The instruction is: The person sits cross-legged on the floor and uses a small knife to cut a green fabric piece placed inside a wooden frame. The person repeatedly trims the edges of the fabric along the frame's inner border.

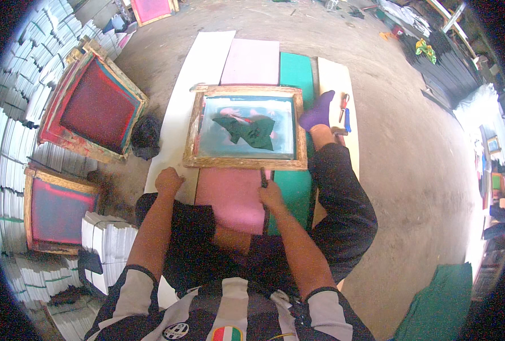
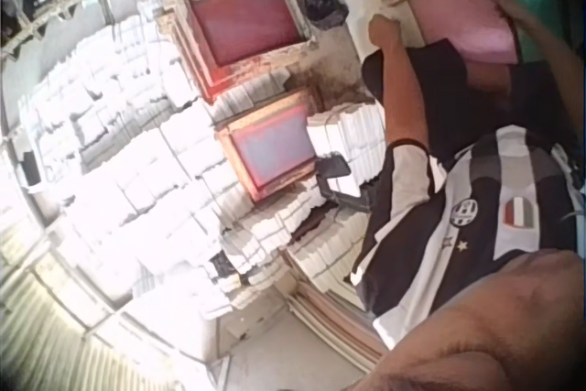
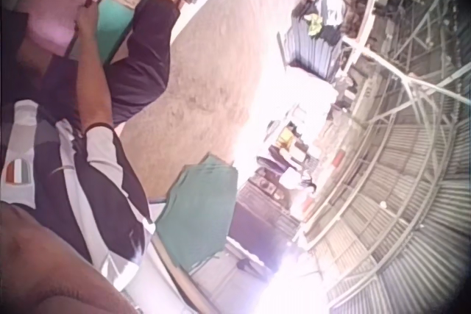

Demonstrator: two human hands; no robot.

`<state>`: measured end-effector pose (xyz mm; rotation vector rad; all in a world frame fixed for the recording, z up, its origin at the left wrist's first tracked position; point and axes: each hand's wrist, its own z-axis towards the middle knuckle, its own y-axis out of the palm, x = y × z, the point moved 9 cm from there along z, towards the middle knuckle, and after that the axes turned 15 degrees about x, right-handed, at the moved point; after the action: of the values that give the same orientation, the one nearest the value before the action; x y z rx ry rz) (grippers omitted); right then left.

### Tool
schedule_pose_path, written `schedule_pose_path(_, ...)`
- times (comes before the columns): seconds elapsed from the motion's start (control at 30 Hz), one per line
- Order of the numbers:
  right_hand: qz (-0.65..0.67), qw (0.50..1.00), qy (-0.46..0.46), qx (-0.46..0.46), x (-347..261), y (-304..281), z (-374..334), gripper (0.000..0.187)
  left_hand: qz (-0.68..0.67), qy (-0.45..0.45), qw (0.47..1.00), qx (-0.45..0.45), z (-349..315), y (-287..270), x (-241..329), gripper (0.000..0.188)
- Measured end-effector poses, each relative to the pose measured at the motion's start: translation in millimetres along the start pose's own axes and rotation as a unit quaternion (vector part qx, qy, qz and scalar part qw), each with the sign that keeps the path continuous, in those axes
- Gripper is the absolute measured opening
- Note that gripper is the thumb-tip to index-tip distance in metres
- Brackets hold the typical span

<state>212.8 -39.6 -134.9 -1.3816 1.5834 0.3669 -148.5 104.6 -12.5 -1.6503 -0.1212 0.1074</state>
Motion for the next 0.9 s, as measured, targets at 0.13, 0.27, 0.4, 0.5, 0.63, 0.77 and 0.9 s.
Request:
schedule_pose_path(0.13, -0.049, 0.997, 0.015, 0.061, -5, -34, 14, 0.022, -0.044, 0.164, 0.98, 0.103, -13, 0, 38, 0.037)
schedule_pose_path(0.27, -0.122, 0.989, 0.019, 0.082, -7, -52, 22, 0.026, -0.049, 0.281, 0.943, 0.17, -35, 0, 76, 0.039)
schedule_pose_path(0.4, -0.153, 0.983, 0.028, 0.097, -6, -57, 28, 0.035, -0.054, 0.307, 0.935, 0.17, -36, 9, 81, 0.039)
schedule_pose_path(0.5, -0.182, 0.978, 0.021, 0.103, -13, -59, 28, 0.038, -0.063, 0.285, 0.94, 0.175, -34, 7, 77, 0.038)
schedule_pose_path(0.63, -0.198, 0.975, 0.044, 0.09, -31, -60, 19, 0.033, -0.085, 0.273, 0.942, 0.174, -35, 1, 74, 0.036)
schedule_pose_path(0.77, -0.193, 0.977, 0.056, 0.074, -40, -63, 17, 0.026, -0.104, 0.268, 0.943, 0.166, -32, 1, 76, 0.033)
schedule_pose_path(0.9, -0.189, 0.976, 0.101, 0.025, -44, -62, 15, 0.023, -0.098, 0.256, 0.95, 0.149, -30, 0, 76, 0.031)
